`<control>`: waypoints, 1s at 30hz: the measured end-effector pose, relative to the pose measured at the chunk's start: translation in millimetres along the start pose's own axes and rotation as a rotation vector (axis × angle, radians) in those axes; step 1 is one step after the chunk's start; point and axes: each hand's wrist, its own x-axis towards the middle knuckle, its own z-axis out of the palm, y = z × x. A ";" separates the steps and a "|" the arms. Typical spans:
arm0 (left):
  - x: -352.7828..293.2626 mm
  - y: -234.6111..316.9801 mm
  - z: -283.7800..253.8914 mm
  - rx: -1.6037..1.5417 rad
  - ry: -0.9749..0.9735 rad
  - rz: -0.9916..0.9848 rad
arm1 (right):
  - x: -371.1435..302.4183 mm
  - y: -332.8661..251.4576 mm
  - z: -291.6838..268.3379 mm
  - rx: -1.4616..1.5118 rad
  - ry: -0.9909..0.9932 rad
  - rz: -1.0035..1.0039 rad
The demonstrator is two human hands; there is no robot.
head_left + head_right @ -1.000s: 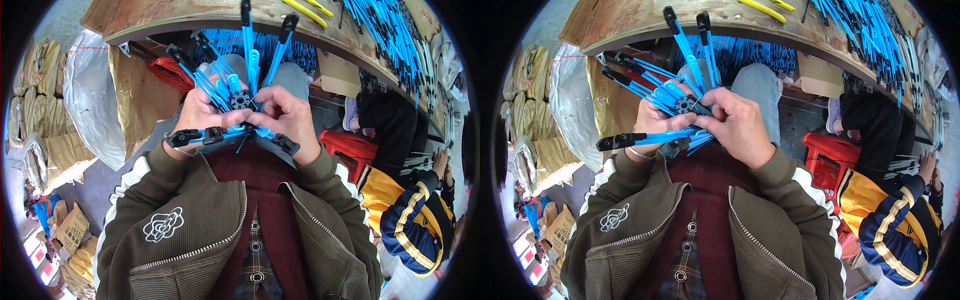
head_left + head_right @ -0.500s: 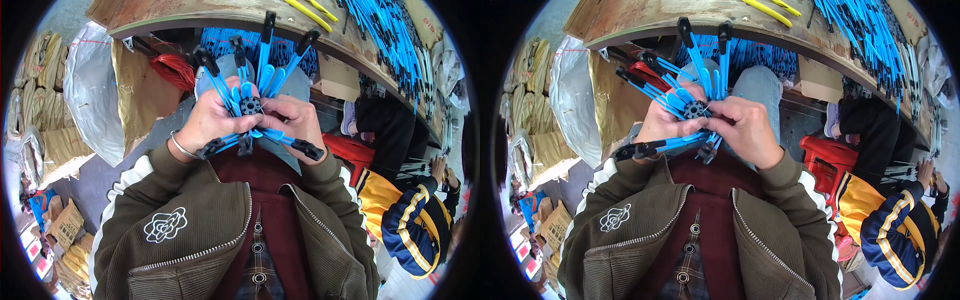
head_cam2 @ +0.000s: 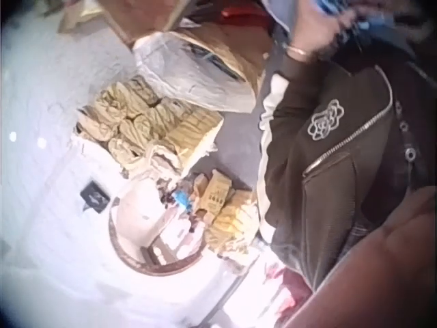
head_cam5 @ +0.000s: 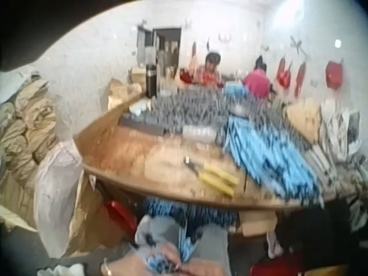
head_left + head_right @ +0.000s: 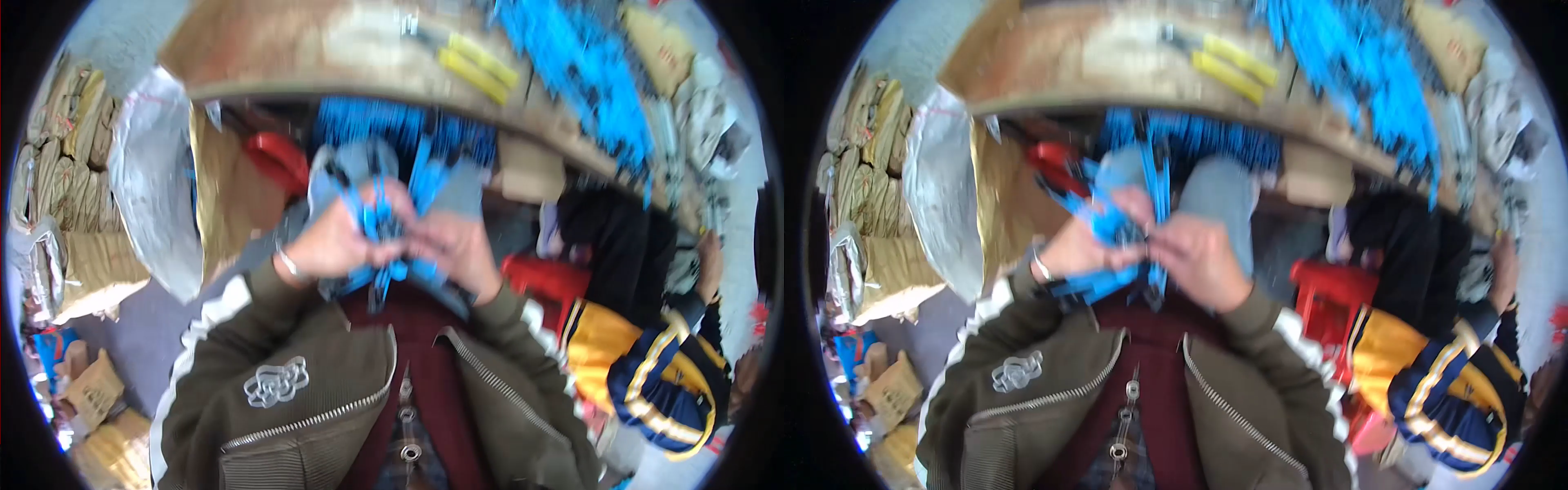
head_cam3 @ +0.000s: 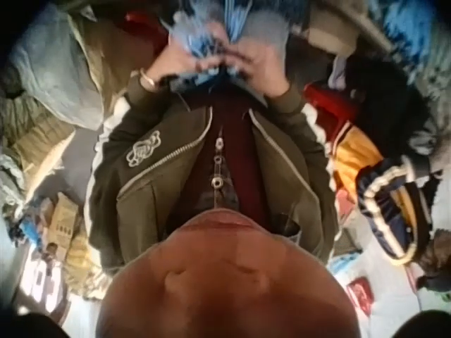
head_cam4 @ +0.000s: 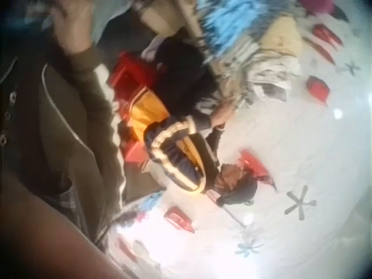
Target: The person gathers umbrella ribs, threads a wire through their ends by hand, fits them into a circular plastic hub, and tightens the wire around the hub using pliers.
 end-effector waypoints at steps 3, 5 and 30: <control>7.5 -3.1 2.7 -0.173 -0.022 -0.022 | -4.9 -1.9 -3.2 -0.022 0.019 0.041; 5.4 0.9 10.5 -0.264 0.026 -0.141 | -11.0 1.8 -0.2 -0.025 0.102 0.040; 7.8 -5.8 7.8 0.074 0.182 -0.108 | 18.1 4.9 -19.5 -0.325 -0.027 -0.314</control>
